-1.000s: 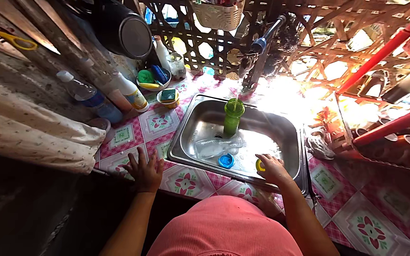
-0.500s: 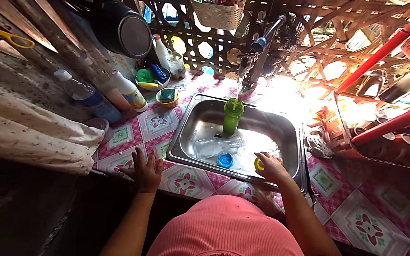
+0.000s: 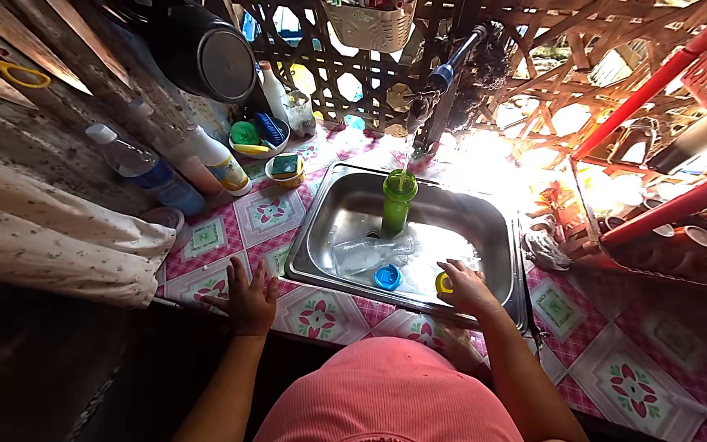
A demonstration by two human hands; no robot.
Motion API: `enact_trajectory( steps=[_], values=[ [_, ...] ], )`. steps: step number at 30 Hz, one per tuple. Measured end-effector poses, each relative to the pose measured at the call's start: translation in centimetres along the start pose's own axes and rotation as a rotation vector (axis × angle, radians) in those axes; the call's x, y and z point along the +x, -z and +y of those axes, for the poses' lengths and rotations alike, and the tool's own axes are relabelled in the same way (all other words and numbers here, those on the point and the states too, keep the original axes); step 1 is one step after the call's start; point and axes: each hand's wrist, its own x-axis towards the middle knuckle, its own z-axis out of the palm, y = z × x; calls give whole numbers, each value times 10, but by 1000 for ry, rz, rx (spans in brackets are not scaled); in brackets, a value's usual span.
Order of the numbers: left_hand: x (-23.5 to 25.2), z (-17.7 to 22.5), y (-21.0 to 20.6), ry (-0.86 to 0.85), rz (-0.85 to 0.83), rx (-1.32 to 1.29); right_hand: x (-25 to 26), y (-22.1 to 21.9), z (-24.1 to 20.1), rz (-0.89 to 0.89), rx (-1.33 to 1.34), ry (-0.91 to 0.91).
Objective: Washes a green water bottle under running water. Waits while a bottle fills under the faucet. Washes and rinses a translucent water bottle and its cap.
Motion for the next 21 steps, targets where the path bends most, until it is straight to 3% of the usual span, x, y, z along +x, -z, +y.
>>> enact_trajectory(
  steps=[21],
  values=[
    [1, 0, -1, 8, 0, 7, 0, 0, 3, 13, 6, -9]
  ],
)
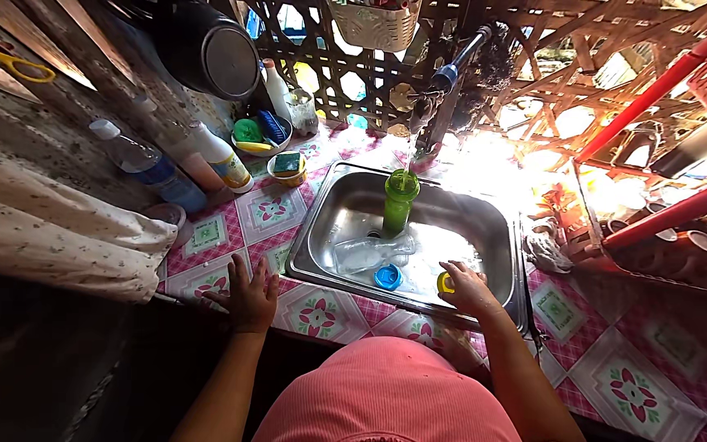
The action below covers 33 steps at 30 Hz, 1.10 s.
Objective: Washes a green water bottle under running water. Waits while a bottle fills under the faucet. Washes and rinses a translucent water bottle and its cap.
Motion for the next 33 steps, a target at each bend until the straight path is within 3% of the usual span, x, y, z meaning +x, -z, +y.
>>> enact_trajectory(
  steps=[33],
  values=[
    [0, -3, -3, -8, 1, -8, 2, 2, -4, -28, 10, -7]
  ],
)
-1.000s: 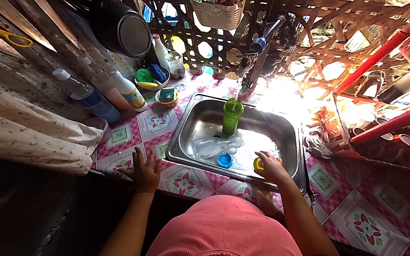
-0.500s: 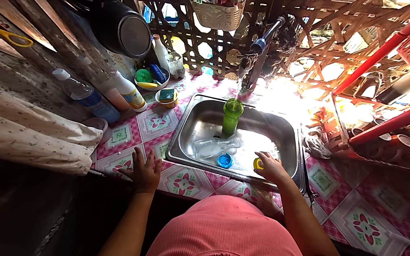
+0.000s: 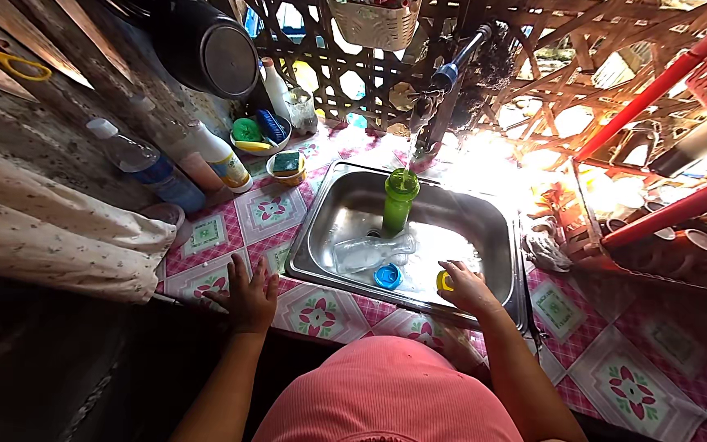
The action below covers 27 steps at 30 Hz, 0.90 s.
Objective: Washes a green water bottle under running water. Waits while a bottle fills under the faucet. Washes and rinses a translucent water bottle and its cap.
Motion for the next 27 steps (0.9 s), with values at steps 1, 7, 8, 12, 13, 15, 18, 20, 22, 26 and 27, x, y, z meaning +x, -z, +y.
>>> enact_trajectory(
  steps=[1, 7, 8, 12, 13, 15, 18, 20, 22, 26, 27],
  values=[
    [0, 0, 0, 2, 6, 0, 0, 0, 0, -1, -2, 0],
    [0, 2, 5, 2, 8, -18, -1, 0, 0, 18, 10, 16],
    [0, 2, 3, 3, 27, -23, -1, 1, 0, 19, 10, 16],
    [-1, 2, 2, 10, 58, -36, 0, 0, 0, 23, 4, 18],
    [-1, 2, 2, 10, 63, -39, 0, 0, 1, 22, 3, 19],
    [-1, 1, 1, 13, 55, -33, 0, 0, 1, 19, 1, 16],
    [-1, 0, -1, 6, 77, -29, 0, -1, 1, 12, 1, 12],
    [-1, -1, -2, 3, 91, -23, 0, -1, 1, 12, -3, 13],
    [-1, -1, -3, 5, 94, -23, 0, 0, 2, 15, 6, 14],
    [-1, 0, -4, 2, 95, -19, 1, 4, 0, 12, 33, -2],
    [-1, 0, -3, 3, 92, -21, 1, 5, 0, 18, 33, -3]
  ],
)
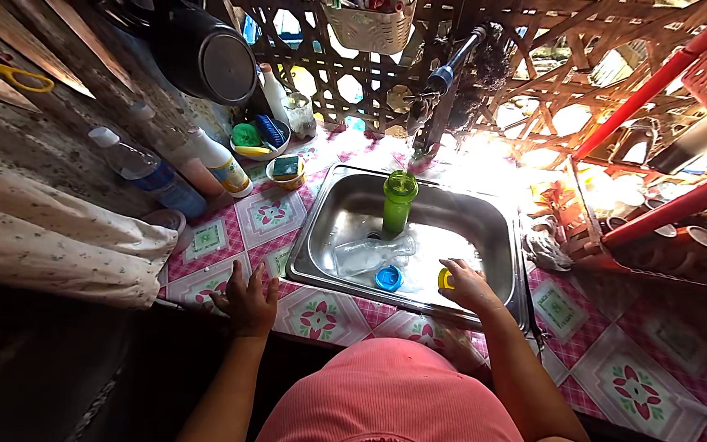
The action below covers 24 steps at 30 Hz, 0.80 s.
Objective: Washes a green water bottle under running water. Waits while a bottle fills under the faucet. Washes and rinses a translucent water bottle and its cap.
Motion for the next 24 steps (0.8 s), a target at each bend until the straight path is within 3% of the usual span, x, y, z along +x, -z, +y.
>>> enact_trajectory(
  steps=[16, 24],
  values=[
    [1, 2, 3, 18, -18, -19, 2, 0, 3, -20, 26, 8],
    [2, -3, -2, -58, 1, -108, 1, -1, 5, -38, 8, -2]
  ],
)
